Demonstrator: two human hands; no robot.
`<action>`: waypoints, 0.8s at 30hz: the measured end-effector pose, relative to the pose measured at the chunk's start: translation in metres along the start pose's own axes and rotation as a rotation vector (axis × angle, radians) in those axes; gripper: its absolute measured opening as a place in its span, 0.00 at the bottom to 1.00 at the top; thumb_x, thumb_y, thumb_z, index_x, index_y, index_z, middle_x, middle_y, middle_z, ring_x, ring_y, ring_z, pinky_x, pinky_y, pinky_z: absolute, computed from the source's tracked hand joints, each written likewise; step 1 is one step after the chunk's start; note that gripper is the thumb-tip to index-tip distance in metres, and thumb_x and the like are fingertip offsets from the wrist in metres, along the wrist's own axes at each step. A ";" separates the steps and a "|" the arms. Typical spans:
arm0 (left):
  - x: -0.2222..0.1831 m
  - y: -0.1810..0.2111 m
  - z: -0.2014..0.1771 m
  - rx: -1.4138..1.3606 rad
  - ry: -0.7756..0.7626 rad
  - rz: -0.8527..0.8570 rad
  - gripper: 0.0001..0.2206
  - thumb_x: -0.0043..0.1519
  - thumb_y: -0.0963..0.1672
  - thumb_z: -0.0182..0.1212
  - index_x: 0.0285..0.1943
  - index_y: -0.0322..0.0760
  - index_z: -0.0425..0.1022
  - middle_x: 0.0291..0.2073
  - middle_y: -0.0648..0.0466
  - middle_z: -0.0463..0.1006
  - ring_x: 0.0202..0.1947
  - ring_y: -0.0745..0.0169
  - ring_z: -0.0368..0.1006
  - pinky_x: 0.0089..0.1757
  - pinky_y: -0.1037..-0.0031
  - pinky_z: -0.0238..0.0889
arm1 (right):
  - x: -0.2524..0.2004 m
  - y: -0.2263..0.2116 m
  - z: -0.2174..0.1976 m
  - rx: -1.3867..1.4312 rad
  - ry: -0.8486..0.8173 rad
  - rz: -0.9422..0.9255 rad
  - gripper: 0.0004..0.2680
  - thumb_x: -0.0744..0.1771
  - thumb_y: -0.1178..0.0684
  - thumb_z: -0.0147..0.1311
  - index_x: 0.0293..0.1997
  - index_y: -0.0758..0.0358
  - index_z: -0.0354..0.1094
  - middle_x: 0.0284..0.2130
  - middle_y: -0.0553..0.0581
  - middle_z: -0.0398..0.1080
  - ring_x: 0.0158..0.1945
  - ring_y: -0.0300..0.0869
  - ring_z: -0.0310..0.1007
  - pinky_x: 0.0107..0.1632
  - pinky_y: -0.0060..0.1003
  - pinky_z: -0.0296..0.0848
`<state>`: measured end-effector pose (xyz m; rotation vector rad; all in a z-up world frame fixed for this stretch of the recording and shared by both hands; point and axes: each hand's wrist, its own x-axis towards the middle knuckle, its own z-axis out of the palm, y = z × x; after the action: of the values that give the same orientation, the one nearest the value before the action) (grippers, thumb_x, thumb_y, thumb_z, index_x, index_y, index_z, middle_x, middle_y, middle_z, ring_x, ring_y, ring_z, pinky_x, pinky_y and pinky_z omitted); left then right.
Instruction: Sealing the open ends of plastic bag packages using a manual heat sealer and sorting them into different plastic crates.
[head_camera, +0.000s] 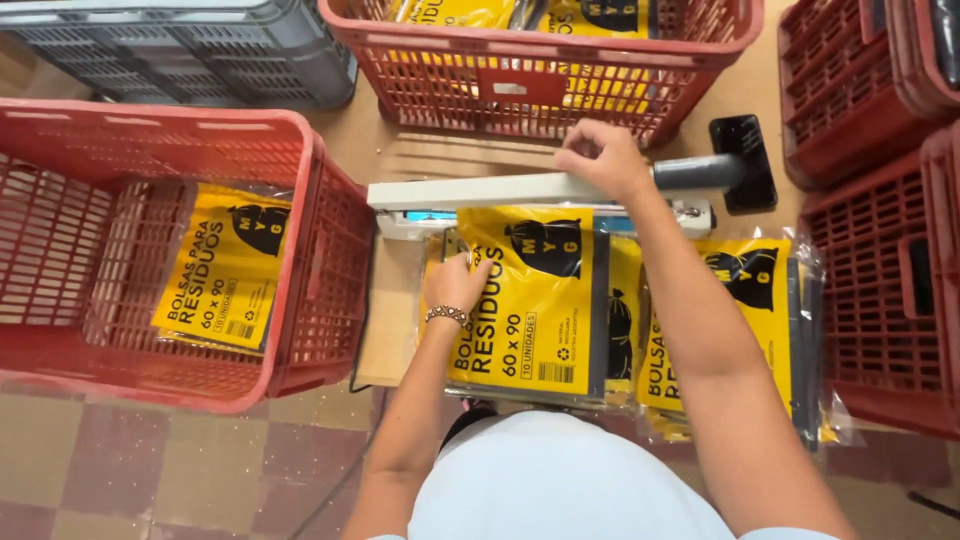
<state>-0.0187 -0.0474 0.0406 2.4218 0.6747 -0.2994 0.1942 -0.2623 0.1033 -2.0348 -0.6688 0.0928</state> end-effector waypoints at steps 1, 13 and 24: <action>-0.003 0.000 0.003 0.002 -0.005 0.004 0.25 0.58 0.60 0.56 0.35 0.38 0.76 0.33 0.41 0.80 0.45 0.37 0.77 0.44 0.53 0.69 | -0.013 -0.021 -0.010 -0.002 0.004 0.006 0.09 0.63 0.40 0.68 0.36 0.47 0.74 0.22 0.45 0.68 0.29 0.34 0.64 0.38 0.31 0.67; -0.073 0.035 0.065 -0.945 0.101 0.586 0.07 0.66 0.41 0.54 0.33 0.39 0.67 0.24 0.55 0.72 0.29 0.72 0.66 0.34 0.72 0.67 | -0.251 -0.017 0.013 0.626 0.400 0.542 0.31 0.62 0.57 0.65 0.71 0.67 0.48 0.57 0.60 0.64 0.59 0.46 0.67 0.61 0.38 0.68; -0.185 0.042 -0.154 -0.608 0.156 0.824 0.10 0.64 0.42 0.58 0.54 0.41 0.70 0.38 0.56 0.80 0.41 0.66 0.78 0.41 0.77 0.70 | -0.344 0.064 -0.123 -0.780 0.434 0.677 0.34 0.57 0.50 0.72 0.67 0.79 0.59 0.55 0.82 0.65 0.55 0.71 0.64 0.55 0.58 0.60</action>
<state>-0.1445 -0.0564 0.2496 1.9257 -0.1969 0.3832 -0.0305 -0.5527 0.0484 -2.8256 0.3469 -0.2517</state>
